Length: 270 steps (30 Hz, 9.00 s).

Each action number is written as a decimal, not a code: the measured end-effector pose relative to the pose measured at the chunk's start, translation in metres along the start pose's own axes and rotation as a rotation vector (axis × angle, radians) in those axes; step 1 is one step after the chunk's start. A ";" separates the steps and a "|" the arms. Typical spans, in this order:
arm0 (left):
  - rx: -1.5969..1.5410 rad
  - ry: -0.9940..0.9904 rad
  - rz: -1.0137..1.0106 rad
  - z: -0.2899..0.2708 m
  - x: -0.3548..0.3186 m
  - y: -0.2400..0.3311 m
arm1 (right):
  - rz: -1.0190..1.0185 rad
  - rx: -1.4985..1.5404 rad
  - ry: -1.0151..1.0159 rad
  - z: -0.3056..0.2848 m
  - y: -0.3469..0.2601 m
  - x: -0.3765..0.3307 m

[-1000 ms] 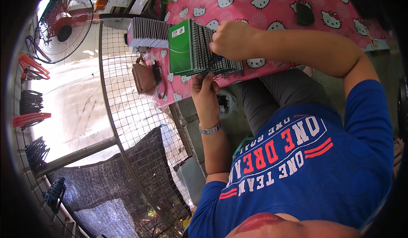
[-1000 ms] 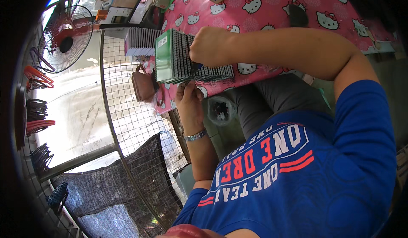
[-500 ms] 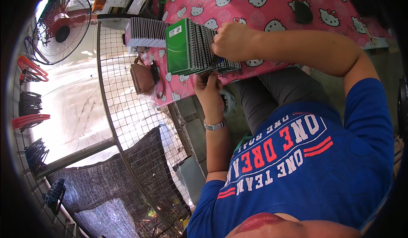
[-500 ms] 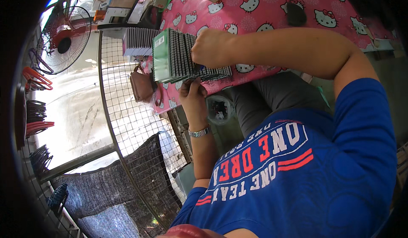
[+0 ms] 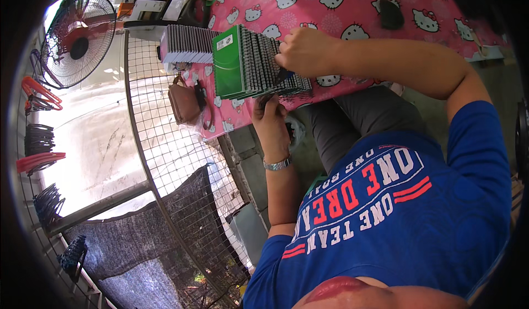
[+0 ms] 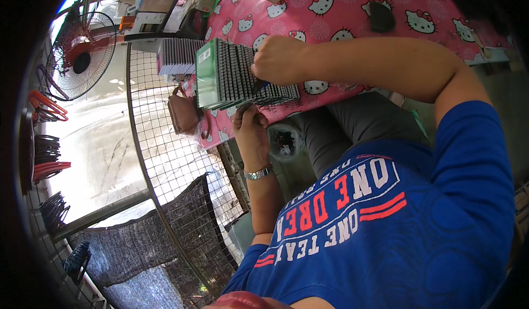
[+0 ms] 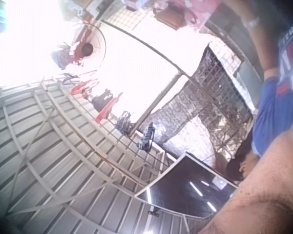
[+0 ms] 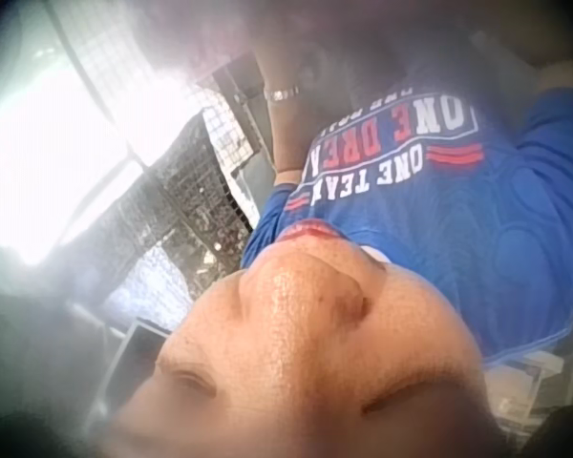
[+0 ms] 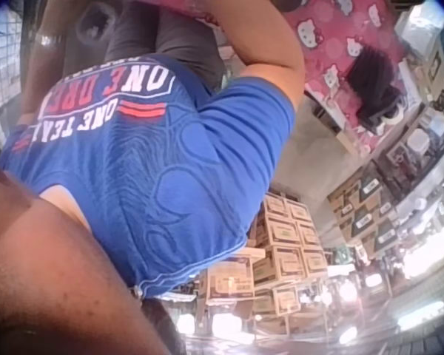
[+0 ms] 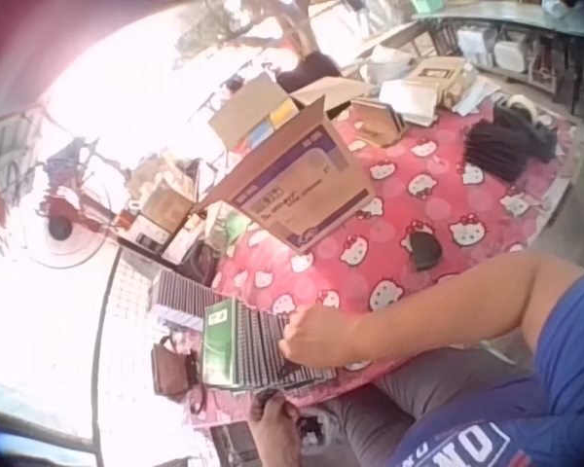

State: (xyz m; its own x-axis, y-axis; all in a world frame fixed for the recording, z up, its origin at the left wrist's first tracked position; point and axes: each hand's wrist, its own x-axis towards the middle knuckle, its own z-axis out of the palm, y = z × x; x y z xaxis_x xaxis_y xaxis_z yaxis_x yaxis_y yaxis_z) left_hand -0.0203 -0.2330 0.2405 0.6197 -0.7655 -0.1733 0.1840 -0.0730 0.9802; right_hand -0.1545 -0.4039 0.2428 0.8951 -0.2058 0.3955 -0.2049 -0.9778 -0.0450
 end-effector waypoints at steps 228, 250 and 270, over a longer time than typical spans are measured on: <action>0.255 0.239 0.000 -0.001 0.024 -0.156 | 0.211 0.250 -0.318 0.119 -0.020 -0.044; -0.770 0.328 -0.271 -0.110 -0.015 -0.194 | 0.209 0.158 -0.045 0.132 -0.007 -0.116; 0.282 0.645 0.269 -0.238 0.089 0.016 | 0.356 0.539 0.048 0.128 -0.009 -0.103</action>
State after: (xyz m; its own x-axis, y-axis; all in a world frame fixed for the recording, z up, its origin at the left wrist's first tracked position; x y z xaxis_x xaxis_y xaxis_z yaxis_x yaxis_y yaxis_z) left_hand 0.2199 -0.1504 0.2181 0.9554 -0.2603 0.1392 -0.1858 -0.1638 0.9689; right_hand -0.1941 -0.3791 0.0851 0.7880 -0.5310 0.3116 -0.2470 -0.7363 -0.6299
